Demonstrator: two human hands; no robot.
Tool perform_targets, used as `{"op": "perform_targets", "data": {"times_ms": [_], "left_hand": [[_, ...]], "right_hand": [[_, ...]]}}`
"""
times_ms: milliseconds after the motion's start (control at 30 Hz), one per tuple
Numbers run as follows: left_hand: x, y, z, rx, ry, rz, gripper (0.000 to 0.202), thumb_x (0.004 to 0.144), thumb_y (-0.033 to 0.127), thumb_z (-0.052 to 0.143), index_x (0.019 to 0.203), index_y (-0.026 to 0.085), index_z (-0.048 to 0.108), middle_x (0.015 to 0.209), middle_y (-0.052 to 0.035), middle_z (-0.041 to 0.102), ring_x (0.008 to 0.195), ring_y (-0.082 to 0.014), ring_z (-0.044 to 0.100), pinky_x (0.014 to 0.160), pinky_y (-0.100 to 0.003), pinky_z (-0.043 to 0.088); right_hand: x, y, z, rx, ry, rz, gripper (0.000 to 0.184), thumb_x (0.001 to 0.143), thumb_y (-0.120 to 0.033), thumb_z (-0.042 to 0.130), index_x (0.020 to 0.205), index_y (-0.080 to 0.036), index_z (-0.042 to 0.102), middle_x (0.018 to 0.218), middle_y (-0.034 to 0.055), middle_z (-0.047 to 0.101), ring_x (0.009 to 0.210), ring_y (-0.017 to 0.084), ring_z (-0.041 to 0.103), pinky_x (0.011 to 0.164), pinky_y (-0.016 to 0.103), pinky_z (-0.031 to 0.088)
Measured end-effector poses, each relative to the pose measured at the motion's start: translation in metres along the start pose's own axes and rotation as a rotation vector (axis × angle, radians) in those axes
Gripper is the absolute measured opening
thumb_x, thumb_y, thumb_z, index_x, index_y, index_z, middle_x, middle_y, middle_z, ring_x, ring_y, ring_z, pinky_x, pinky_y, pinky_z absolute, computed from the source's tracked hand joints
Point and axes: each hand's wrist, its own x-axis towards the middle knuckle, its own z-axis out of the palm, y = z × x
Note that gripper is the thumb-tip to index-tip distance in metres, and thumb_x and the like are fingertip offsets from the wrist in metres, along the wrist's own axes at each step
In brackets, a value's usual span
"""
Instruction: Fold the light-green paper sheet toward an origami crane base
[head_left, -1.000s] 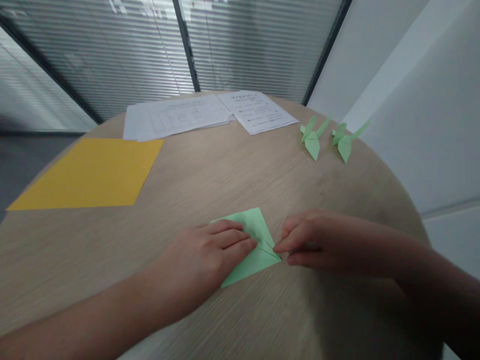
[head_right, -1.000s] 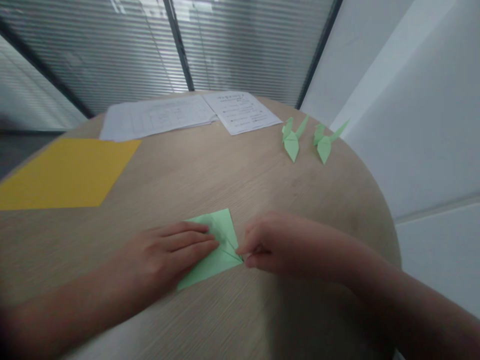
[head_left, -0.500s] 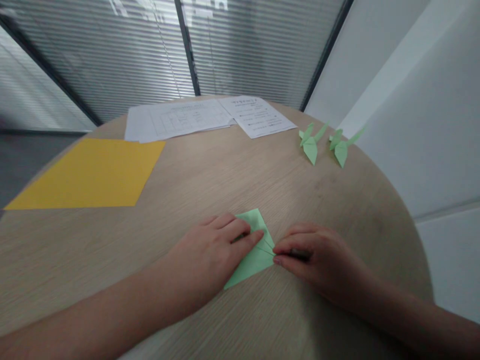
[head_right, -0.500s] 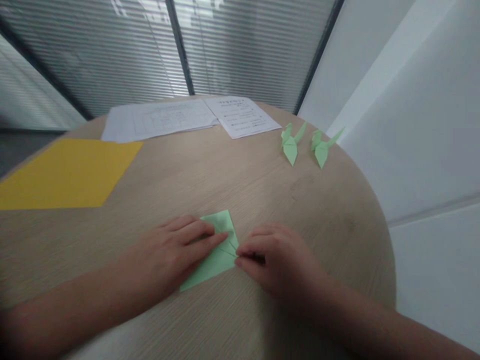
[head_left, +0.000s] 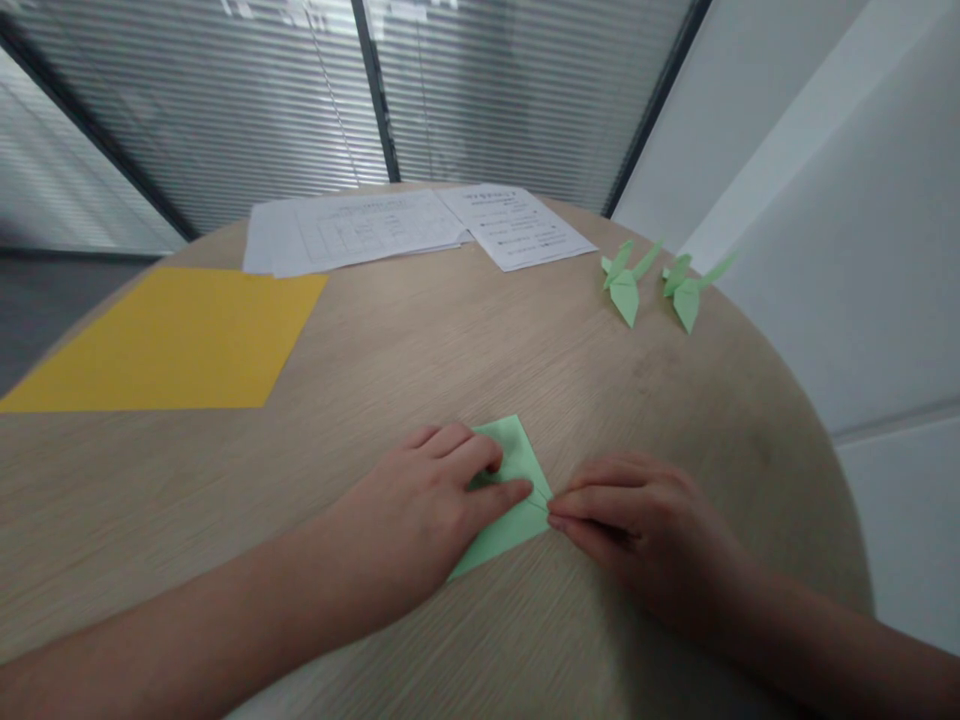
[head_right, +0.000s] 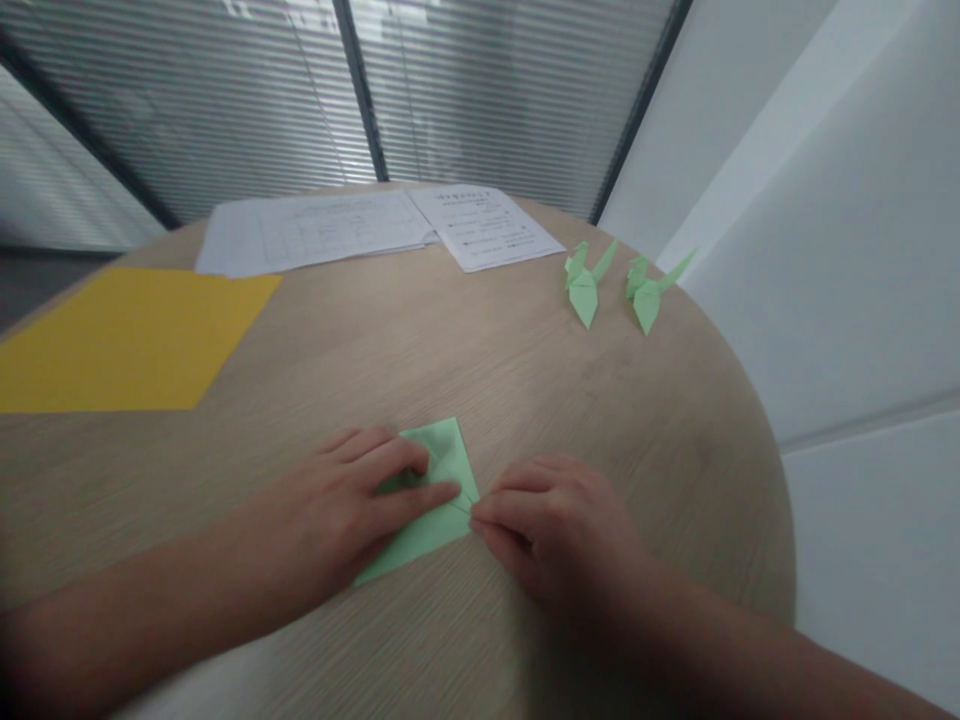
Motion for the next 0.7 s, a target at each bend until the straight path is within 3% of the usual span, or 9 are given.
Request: {"op": "perform_targets", "data": {"times_ms": [167,367,467,700], "left_hand": [[-0.0004,-0.0002,-0.0017,-0.015,0.012,0.001,0.035,0.098,0.018,0.061,0.130,0.030,0.069,0.106,-0.0054,0.064,0.095,-0.0227,0.059,0.086,-0.039,0.048],[-0.0010,-0.0006,-0.0009,-0.028,0.033,0.009,0.032,0.100,0.021,0.061,0.128,0.031,0.070,0.108,-0.0058,0.065,0.097,-0.0247,0.060,0.086,-0.041,0.049],[-0.0003,0.0003,-0.0008,-0.039,0.027,-0.001,0.030,0.100,0.022,0.062,0.126,0.030,0.072,0.113,-0.0058,0.067,0.104,-0.0259,0.061,0.091,-0.042,0.049],[-0.0017,-0.0014,0.0008,-0.058,0.037,0.031,0.028,0.104,0.023,0.055,0.127,0.027,0.070,0.131,-0.0029,0.071,0.122,-0.0243,0.060,0.103,-0.041,0.044]], "right_hand": [[-0.0014,0.0014,0.0017,-0.017,0.004,0.003,0.021,0.096,-0.017,0.061,0.086,-0.022,0.080,0.083,0.0027,0.077,0.075,0.018,0.070,0.073,0.034,0.053],[-0.0030,0.0006,0.0024,-0.001,-0.054,0.023,0.022,0.098,-0.017,0.059,0.102,-0.023,0.080,0.094,0.0038,0.077,0.084,0.019,0.070,0.078,0.034,0.054],[-0.0028,0.0003,0.0016,0.004,-0.073,0.014,0.023,0.099,-0.016,0.058,0.096,-0.023,0.080,0.090,0.0027,0.076,0.080,0.017,0.069,0.075,0.031,0.053],[-0.0048,-0.0018,-0.0009,-0.129,-0.089,-0.064,0.025,0.101,-0.016,0.053,0.101,-0.020,0.078,0.088,0.0055,0.074,0.074,0.017,0.065,0.070,0.030,0.050]]}}
